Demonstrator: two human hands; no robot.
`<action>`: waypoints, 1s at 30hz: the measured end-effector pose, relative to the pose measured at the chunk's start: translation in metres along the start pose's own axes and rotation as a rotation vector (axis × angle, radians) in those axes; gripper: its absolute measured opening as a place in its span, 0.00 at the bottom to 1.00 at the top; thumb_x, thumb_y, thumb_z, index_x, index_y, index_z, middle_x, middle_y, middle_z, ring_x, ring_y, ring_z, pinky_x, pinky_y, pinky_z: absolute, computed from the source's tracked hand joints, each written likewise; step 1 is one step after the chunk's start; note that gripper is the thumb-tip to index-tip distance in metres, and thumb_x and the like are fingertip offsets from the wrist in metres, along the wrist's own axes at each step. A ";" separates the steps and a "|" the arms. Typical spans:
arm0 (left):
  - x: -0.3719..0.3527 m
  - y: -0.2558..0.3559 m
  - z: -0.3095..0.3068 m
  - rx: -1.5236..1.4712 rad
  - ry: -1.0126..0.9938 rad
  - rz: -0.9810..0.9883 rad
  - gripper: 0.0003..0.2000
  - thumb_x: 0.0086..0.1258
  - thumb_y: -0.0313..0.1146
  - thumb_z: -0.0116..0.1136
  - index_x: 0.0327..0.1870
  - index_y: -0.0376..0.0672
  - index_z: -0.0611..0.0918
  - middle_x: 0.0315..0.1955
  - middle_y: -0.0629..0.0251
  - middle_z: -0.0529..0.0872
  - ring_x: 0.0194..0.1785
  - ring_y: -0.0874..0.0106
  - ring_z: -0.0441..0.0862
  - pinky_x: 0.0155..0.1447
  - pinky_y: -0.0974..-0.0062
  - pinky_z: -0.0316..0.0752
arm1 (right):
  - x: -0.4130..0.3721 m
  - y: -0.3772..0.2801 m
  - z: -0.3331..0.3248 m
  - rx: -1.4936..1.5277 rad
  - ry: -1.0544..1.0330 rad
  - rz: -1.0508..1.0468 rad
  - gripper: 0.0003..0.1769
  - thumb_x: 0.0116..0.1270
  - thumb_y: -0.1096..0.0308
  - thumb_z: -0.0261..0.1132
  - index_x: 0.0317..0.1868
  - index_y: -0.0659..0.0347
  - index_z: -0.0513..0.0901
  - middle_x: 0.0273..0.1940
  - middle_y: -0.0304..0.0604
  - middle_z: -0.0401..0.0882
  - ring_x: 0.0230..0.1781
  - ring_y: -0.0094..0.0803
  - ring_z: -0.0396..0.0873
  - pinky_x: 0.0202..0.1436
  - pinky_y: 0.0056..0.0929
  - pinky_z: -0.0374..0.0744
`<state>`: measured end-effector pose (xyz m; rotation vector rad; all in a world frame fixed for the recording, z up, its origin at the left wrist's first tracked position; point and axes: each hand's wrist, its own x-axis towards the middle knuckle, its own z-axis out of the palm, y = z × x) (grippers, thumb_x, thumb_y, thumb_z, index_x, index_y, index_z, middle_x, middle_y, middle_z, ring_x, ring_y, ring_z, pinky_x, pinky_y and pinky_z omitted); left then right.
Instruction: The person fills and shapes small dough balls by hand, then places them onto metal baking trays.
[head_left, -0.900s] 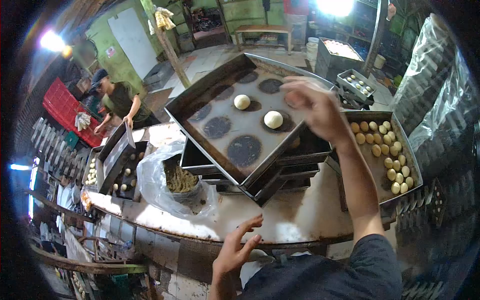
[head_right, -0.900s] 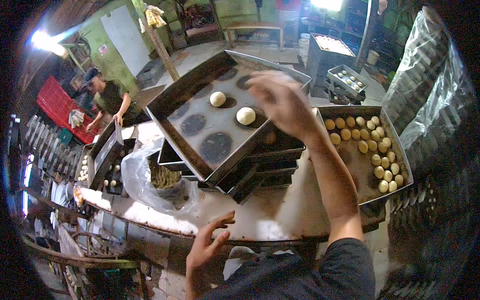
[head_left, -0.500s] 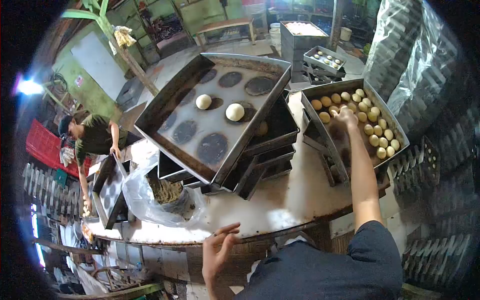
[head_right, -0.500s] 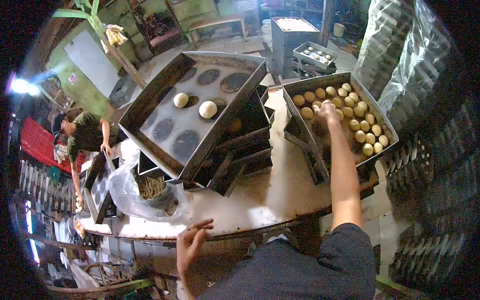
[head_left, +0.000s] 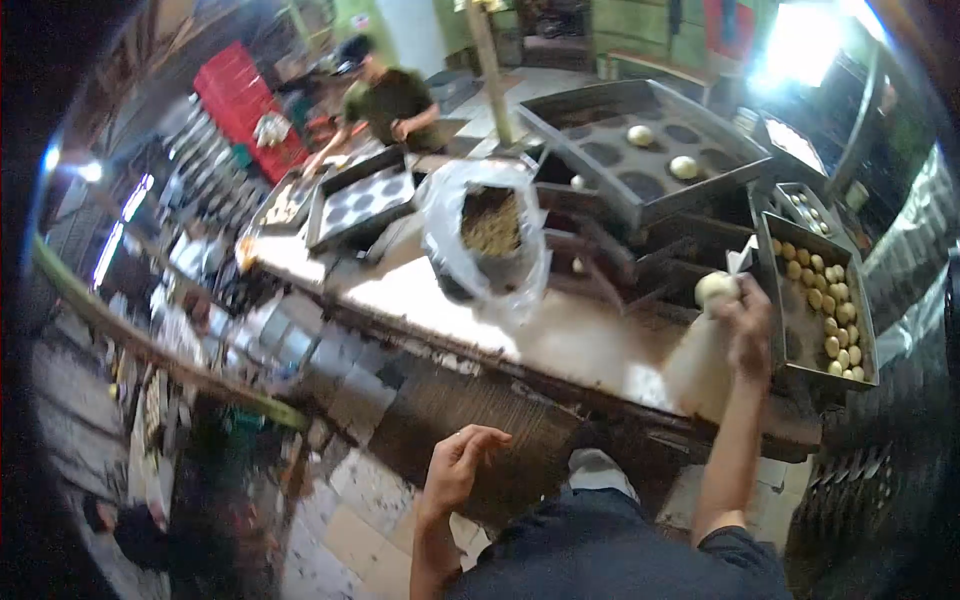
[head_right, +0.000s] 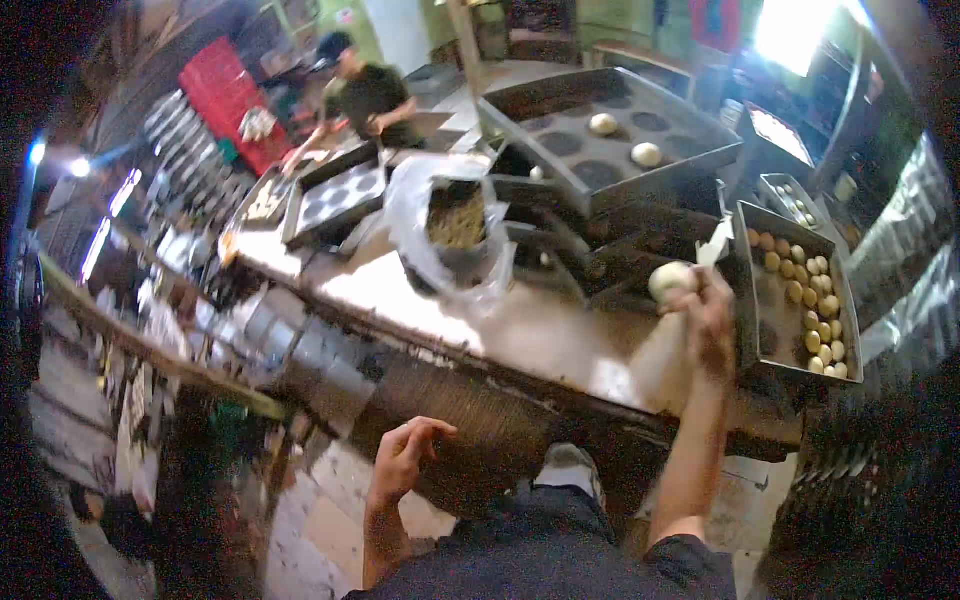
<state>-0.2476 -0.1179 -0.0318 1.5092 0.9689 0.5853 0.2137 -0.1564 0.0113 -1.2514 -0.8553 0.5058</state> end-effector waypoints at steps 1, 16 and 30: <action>-0.018 -0.016 0.002 -0.068 0.077 0.040 0.16 0.84 0.30 0.57 0.67 0.34 0.82 0.58 0.57 0.88 0.55 0.72 0.85 0.61 0.72 0.80 | -0.025 0.003 0.034 -0.148 -0.124 0.027 0.12 0.61 0.73 0.67 0.45 0.65 0.85 0.41 0.44 0.88 0.37 0.30 0.84 0.43 0.30 0.84; -0.068 -0.053 -0.021 -1.109 0.506 0.220 0.23 0.85 0.34 0.57 0.74 0.33 0.71 0.62 0.51 0.83 0.63 0.61 0.86 0.69 0.63 0.84 | -0.221 -0.018 0.265 -0.081 -0.922 -0.480 0.09 0.72 0.68 0.69 0.48 0.62 0.86 0.48 0.51 0.84 0.50 0.53 0.83 0.53 0.43 0.84; 0.160 -0.069 -0.091 -0.665 0.168 -0.205 0.15 0.86 0.38 0.57 0.59 0.35 0.83 0.56 0.58 0.89 0.54 0.76 0.87 0.44 0.85 0.78 | 0.024 0.222 0.322 -0.603 -0.368 -0.295 0.08 0.71 0.73 0.62 0.37 0.66 0.86 0.41 0.57 0.86 0.50 0.55 0.83 0.58 0.47 0.80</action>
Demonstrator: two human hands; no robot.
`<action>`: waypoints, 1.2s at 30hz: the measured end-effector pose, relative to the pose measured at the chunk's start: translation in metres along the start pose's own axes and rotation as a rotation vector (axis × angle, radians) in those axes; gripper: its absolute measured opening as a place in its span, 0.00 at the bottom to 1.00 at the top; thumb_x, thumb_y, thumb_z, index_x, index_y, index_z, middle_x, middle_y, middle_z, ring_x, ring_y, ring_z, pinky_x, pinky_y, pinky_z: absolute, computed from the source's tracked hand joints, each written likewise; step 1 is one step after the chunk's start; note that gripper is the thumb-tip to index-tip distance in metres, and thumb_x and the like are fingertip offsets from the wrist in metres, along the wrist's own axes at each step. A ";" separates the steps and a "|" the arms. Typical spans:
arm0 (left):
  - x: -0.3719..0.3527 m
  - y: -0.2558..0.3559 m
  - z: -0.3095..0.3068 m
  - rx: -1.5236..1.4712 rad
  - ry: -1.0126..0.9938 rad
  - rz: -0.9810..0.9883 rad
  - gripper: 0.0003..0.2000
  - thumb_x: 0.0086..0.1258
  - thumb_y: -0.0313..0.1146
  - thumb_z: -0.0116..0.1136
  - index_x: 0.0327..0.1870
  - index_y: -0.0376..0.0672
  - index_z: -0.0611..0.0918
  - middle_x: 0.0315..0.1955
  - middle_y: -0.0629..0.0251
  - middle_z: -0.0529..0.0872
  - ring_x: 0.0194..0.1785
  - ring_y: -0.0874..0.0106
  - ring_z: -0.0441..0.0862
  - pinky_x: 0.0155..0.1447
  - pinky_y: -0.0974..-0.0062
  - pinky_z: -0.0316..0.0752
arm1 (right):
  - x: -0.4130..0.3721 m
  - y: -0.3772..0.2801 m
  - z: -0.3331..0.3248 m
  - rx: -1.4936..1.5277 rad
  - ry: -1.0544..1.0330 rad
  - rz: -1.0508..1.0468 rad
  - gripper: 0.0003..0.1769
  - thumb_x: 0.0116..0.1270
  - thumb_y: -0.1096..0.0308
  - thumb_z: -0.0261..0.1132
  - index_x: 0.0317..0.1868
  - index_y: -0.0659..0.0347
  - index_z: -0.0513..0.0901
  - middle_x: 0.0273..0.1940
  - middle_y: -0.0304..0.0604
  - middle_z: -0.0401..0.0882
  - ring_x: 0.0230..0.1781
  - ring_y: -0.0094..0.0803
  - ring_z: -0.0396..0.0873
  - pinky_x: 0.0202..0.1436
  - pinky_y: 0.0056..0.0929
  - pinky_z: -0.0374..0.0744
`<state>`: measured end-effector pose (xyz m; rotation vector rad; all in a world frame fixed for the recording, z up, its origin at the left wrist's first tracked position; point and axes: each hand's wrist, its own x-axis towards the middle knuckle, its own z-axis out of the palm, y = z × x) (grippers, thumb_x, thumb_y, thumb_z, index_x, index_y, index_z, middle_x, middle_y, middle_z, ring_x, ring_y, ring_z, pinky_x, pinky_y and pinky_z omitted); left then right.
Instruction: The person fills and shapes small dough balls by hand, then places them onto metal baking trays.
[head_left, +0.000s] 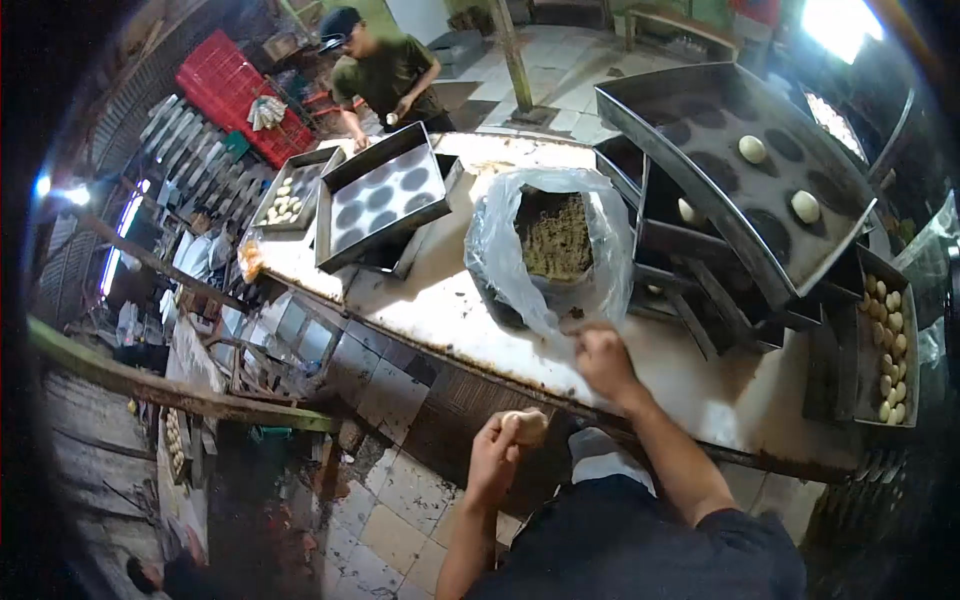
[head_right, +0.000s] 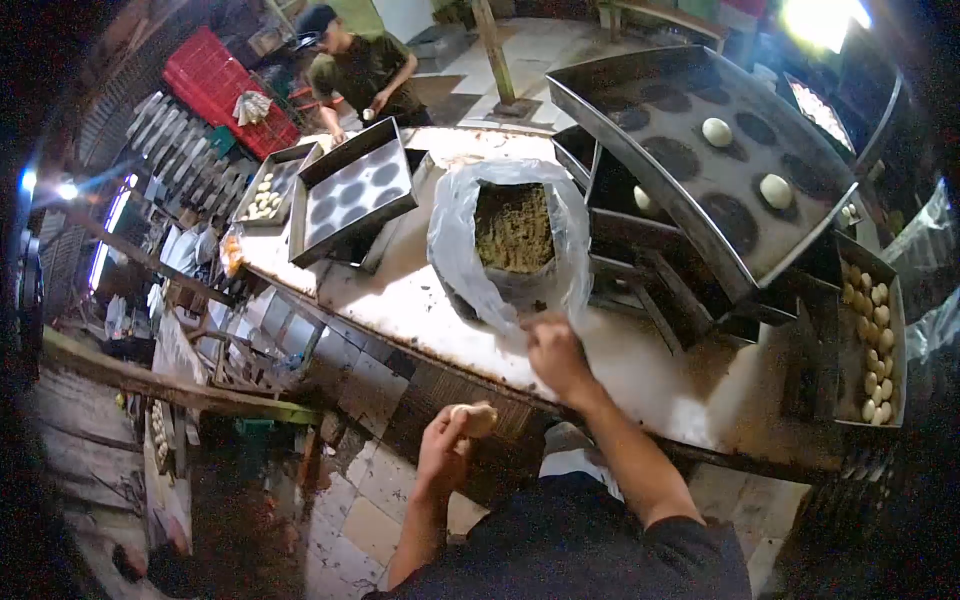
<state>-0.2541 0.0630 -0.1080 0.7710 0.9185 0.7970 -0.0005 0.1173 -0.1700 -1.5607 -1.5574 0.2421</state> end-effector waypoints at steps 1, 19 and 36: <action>0.011 0.017 0.001 -0.002 0.032 0.021 0.14 0.86 0.38 0.58 0.58 0.35 0.83 0.57 0.56 0.89 0.56 0.74 0.87 0.48 0.82 0.80 | 0.024 0.024 0.008 -0.081 -0.065 0.099 0.09 0.71 0.72 0.61 0.38 0.66 0.87 0.43 0.58 0.86 0.52 0.55 0.82 0.60 0.47 0.80; 0.050 0.040 -0.045 -0.016 0.160 -0.112 0.13 0.85 0.36 0.57 0.57 0.35 0.81 0.60 0.51 0.87 0.58 0.63 0.88 0.63 0.66 0.83 | 0.118 0.015 0.004 0.031 -0.052 0.182 0.11 0.70 0.72 0.65 0.50 0.66 0.88 0.49 0.60 0.85 0.54 0.58 0.82 0.61 0.49 0.80; -0.064 0.042 -0.116 -0.036 0.103 0.009 0.14 0.86 0.36 0.53 0.59 0.33 0.81 0.58 0.50 0.89 0.55 0.64 0.90 0.56 0.73 0.86 | 0.165 0.068 0.043 -0.314 -0.686 0.145 0.16 0.60 0.68 0.78 0.40 0.74 0.88 0.47 0.67 0.87 0.52 0.60 0.87 0.57 0.52 0.83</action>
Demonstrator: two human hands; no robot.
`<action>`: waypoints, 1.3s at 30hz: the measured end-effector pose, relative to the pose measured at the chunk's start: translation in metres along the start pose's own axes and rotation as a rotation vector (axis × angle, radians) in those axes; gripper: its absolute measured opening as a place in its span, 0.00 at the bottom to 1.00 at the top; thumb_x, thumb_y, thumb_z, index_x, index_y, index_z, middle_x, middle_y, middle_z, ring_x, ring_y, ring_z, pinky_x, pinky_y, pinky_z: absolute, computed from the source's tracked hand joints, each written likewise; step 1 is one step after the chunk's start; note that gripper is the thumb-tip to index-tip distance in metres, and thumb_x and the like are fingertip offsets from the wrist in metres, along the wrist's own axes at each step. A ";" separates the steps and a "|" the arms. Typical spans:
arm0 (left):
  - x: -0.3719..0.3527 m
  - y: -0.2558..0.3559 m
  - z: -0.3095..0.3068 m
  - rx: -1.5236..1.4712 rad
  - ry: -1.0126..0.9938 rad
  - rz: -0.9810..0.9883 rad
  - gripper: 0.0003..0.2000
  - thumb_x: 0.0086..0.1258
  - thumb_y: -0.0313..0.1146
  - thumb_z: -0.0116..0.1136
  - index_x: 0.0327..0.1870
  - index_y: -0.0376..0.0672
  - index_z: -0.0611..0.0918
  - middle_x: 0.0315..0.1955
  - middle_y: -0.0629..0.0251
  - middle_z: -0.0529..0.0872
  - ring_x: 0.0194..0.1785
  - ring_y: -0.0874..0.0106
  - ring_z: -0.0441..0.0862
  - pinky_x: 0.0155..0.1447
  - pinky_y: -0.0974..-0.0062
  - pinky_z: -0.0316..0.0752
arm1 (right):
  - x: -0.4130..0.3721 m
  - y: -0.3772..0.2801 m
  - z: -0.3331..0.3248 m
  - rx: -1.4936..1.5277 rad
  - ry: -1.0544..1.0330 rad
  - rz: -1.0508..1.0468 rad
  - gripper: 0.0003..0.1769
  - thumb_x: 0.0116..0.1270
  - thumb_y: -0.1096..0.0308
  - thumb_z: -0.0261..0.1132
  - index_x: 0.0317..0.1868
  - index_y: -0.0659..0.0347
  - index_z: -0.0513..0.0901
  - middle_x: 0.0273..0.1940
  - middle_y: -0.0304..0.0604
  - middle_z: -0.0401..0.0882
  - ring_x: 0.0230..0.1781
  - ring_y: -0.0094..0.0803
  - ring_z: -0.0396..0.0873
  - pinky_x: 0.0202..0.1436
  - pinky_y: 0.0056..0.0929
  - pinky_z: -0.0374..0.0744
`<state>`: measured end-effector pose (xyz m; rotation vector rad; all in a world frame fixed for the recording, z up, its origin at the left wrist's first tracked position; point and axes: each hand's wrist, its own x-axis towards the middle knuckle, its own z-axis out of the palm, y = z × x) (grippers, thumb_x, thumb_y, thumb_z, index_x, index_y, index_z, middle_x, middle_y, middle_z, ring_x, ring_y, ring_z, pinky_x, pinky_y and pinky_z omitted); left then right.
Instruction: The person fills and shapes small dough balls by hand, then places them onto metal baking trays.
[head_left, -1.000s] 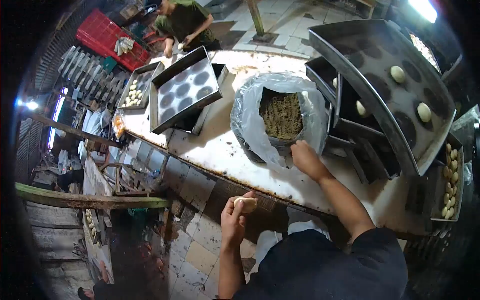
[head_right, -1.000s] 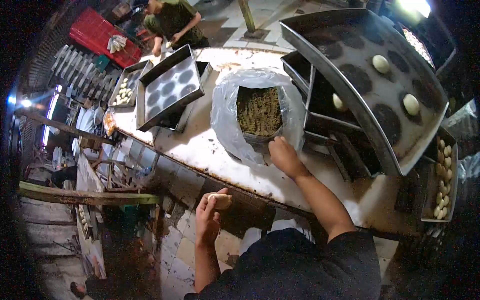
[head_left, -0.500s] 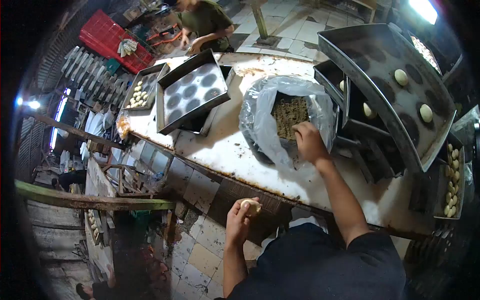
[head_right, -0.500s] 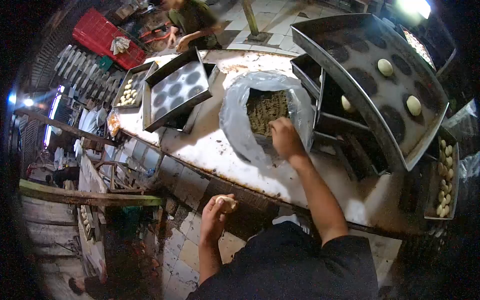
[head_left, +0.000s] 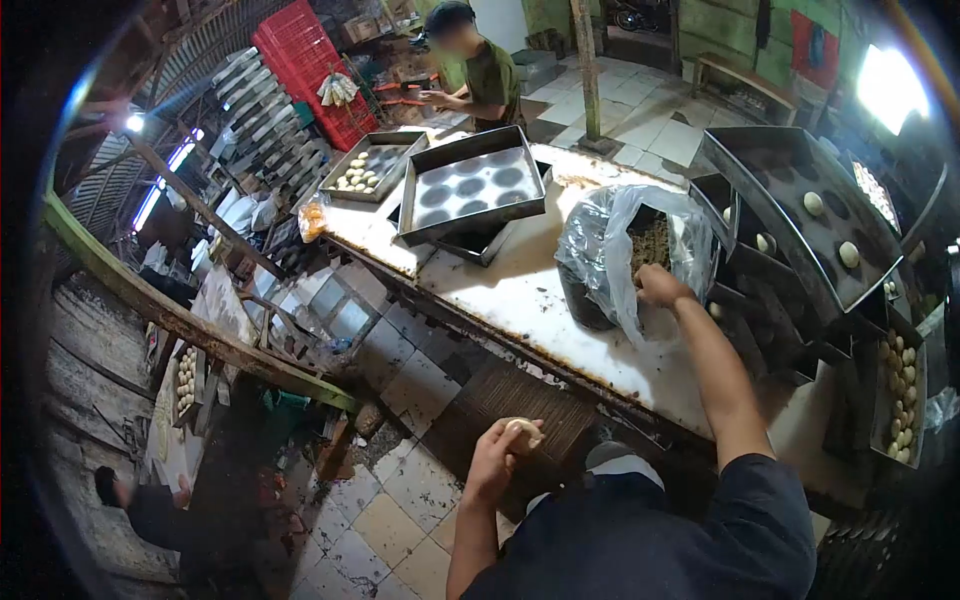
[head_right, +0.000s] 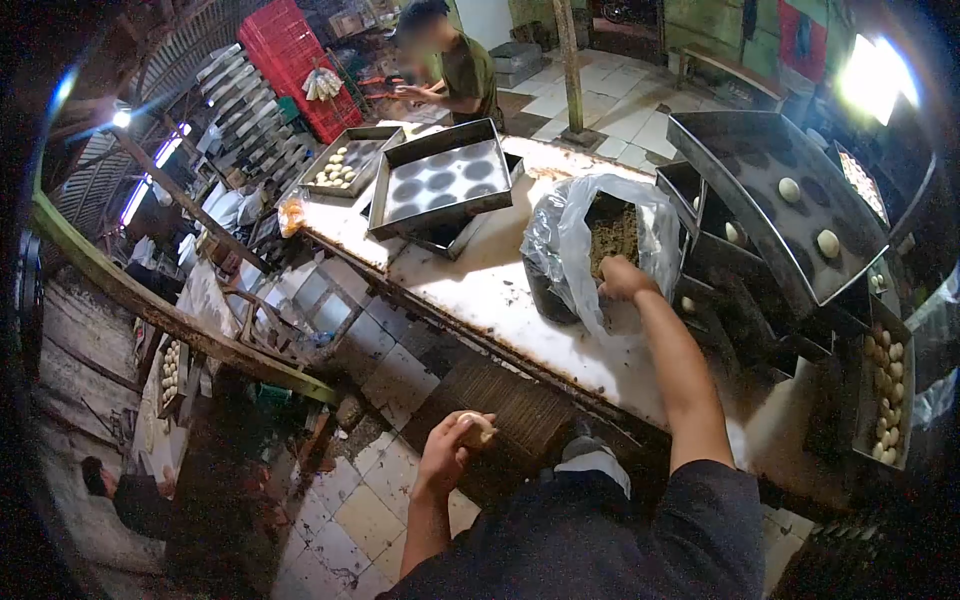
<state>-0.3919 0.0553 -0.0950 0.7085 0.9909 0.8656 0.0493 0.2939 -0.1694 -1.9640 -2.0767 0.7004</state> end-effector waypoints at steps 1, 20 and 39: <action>0.002 0.004 0.008 0.057 -0.048 -0.009 0.14 0.86 0.35 0.54 0.60 0.34 0.81 0.59 0.50 0.89 0.54 0.65 0.90 0.54 0.75 0.85 | 0.000 0.006 0.000 -0.076 0.079 -0.120 0.15 0.59 0.68 0.79 0.39 0.74 0.89 0.38 0.65 0.88 0.44 0.53 0.90 0.50 0.48 0.85; 0.115 -0.008 0.135 -0.280 -0.006 -0.047 0.20 0.90 0.41 0.47 0.68 0.35 0.78 0.55 0.63 0.85 0.57 0.71 0.84 0.63 0.69 0.80 | -0.154 -0.130 0.013 0.631 0.217 -0.369 0.19 0.71 0.68 0.72 0.58 0.69 0.86 0.52 0.55 0.88 0.54 0.49 0.85 0.59 0.40 0.82; -0.077 -0.092 0.121 -0.522 -0.187 0.069 0.25 0.91 0.46 0.37 0.68 0.33 0.77 0.61 0.52 0.86 0.64 0.59 0.85 0.70 0.59 0.79 | -0.404 -0.206 0.041 0.362 0.191 -0.578 0.39 0.67 0.72 0.70 0.78 0.68 0.69 0.81 0.64 0.62 0.84 0.56 0.59 0.86 0.53 0.56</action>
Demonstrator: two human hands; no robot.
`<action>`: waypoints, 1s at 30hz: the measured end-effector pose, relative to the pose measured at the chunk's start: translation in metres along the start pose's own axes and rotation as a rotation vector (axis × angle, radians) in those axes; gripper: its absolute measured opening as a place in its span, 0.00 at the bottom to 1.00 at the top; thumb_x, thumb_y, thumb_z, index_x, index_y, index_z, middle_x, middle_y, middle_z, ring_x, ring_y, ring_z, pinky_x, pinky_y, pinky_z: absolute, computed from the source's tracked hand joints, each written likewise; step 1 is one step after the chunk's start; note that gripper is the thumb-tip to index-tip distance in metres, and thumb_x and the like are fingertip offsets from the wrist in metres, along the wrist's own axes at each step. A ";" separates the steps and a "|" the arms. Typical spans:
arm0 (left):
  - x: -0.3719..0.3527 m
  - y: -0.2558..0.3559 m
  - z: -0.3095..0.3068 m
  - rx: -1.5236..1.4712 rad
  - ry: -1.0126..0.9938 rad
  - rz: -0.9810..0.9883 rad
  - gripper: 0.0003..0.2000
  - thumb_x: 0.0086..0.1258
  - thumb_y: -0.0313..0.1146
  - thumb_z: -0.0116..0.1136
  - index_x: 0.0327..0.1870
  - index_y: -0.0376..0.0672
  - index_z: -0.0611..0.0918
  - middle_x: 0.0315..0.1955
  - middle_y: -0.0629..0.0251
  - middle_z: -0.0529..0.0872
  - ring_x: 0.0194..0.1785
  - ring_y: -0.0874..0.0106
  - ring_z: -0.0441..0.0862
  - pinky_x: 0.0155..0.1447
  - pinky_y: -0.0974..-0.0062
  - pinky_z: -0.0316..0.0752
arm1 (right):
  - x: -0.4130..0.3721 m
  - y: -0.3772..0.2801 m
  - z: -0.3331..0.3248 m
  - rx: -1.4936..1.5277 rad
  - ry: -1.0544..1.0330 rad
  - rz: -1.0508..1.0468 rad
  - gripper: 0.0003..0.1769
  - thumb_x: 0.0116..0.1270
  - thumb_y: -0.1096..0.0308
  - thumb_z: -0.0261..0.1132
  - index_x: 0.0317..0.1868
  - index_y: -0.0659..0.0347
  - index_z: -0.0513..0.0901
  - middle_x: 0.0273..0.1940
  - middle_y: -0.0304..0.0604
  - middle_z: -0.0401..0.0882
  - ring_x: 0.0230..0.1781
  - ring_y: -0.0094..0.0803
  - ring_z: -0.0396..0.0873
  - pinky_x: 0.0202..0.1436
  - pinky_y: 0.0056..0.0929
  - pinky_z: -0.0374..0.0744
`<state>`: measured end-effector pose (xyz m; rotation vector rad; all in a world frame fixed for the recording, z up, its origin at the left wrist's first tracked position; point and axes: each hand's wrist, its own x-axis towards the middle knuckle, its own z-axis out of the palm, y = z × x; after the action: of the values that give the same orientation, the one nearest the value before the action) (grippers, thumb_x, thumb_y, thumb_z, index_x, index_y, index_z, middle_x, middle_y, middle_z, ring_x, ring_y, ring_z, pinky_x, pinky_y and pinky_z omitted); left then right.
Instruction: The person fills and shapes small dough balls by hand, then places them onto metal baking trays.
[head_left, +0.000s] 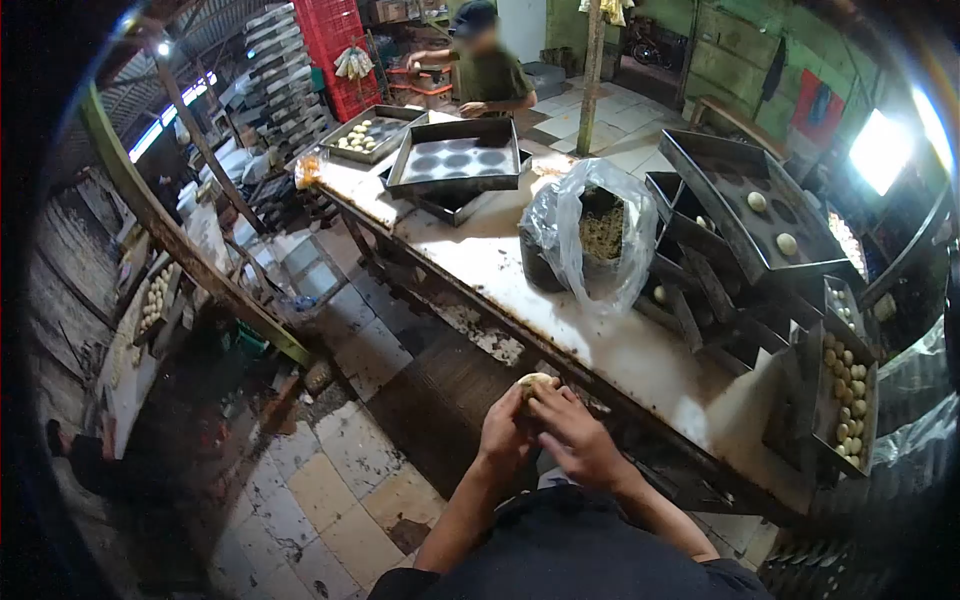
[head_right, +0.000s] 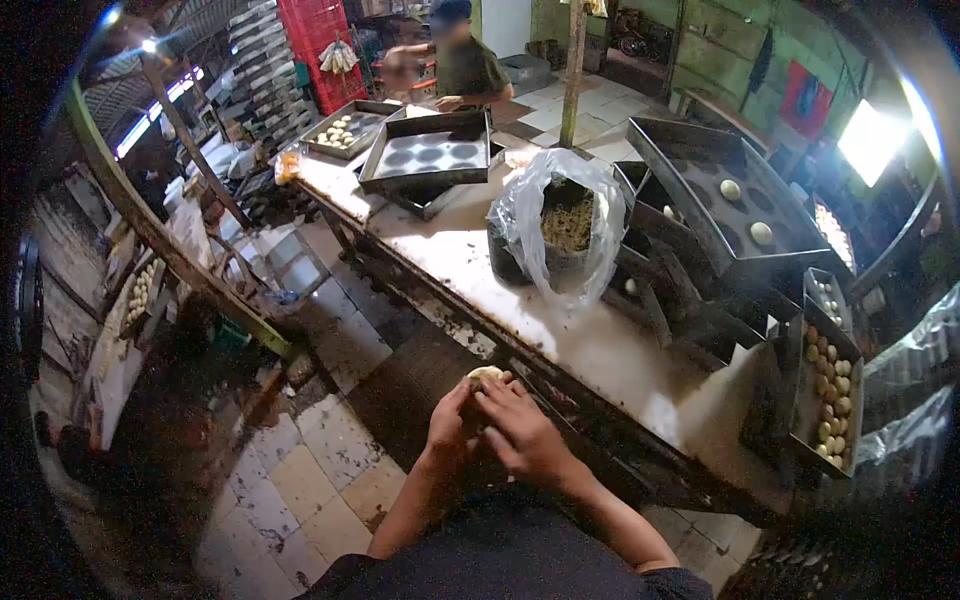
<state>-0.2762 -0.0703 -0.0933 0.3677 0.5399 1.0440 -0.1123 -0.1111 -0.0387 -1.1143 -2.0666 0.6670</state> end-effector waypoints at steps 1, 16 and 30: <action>-0.015 0.001 -0.004 -0.096 -0.031 -0.048 0.25 0.92 0.46 0.36 0.68 0.33 0.76 0.61 0.52 0.86 0.63 0.59 0.86 0.70 0.60 0.80 | -0.007 -0.007 -0.004 0.137 -0.032 0.010 0.39 0.68 0.73 0.70 0.79 0.66 0.69 0.81 0.62 0.63 0.84 0.57 0.60 0.86 0.54 0.57; -0.113 -0.096 0.115 0.924 -0.319 0.233 0.20 0.89 0.41 0.49 0.74 0.43 0.73 0.64 0.59 0.78 0.64 0.68 0.79 0.67 0.66 0.77 | -0.151 -0.030 -0.091 0.830 0.348 0.415 0.17 0.70 0.73 0.75 0.58 0.63 0.91 0.69 0.50 0.79 0.67 0.39 0.80 0.70 0.35 0.80; -0.074 -0.281 0.240 0.974 -0.367 0.311 0.20 0.82 0.39 0.64 0.67 0.38 0.80 0.50 0.62 0.83 0.60 0.73 0.82 0.68 0.73 0.78 | -0.314 0.049 -0.198 0.833 0.809 0.362 0.12 0.66 0.83 0.74 0.49 0.69 0.90 0.50 0.41 0.86 0.47 0.21 0.84 0.53 0.22 0.83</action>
<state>0.0348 -0.2735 -0.0290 1.5099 0.6413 0.9133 0.1891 -0.3338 -0.0499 -1.0001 -0.7748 0.9265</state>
